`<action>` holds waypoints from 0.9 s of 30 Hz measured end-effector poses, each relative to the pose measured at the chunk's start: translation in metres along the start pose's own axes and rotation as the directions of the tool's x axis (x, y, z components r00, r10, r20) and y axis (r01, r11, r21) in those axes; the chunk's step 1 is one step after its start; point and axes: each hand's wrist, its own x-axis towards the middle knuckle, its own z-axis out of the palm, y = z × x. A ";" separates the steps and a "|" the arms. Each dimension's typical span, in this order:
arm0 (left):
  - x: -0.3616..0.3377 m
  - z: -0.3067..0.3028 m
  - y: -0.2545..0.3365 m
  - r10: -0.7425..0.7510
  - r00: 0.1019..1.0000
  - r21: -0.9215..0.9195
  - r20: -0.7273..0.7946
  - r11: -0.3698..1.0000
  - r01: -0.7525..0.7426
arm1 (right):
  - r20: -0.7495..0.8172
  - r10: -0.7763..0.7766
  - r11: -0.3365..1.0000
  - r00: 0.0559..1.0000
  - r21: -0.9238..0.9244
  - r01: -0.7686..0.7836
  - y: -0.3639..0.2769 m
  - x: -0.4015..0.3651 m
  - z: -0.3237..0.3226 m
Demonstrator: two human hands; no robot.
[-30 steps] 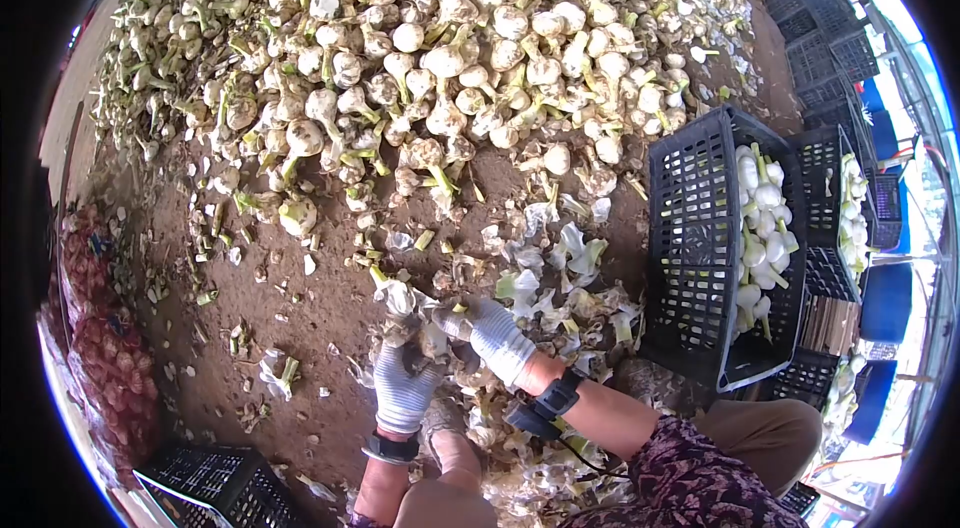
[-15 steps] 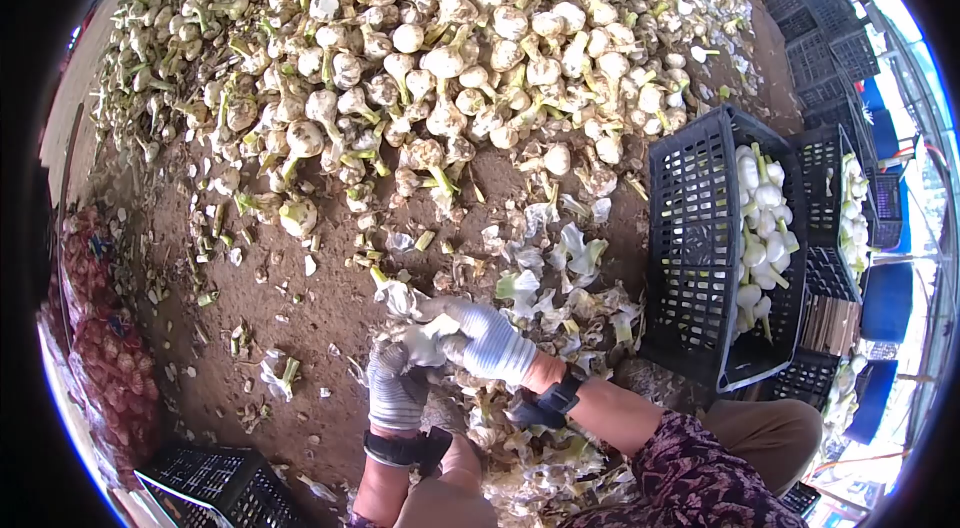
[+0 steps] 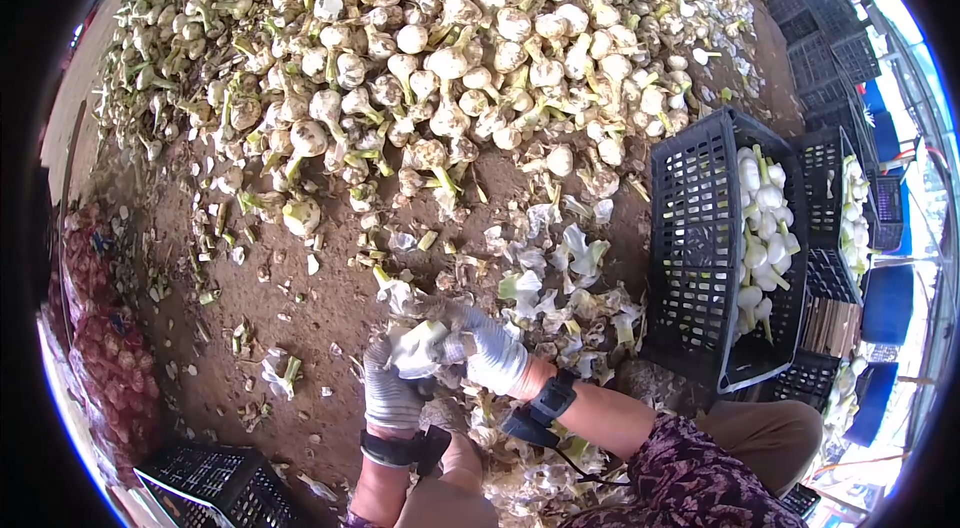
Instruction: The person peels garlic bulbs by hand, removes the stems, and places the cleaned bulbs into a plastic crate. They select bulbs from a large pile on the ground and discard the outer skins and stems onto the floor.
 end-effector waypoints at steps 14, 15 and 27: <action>0.005 -0.019 -0.003 0.035 0.991 -0.074 0.126 0.997 -0.026 | 0.078 0.008 1.000 0.997 -0.020 -0.007 -0.019 -0.010 -0.002; 0.002 -0.018 -0.001 0.045 0.980 -0.122 0.196 0.992 -0.021 | 0.108 -0.178 0.946 0.978 -0.255 0.201 -0.015 -0.003 0.001; 0.002 -0.031 -0.006 0.026 0.995 -0.128 0.098 0.992 -0.014 | 0.102 0.024 0.997 0.994 0.075 -0.032 -0.001 -0.013 0.016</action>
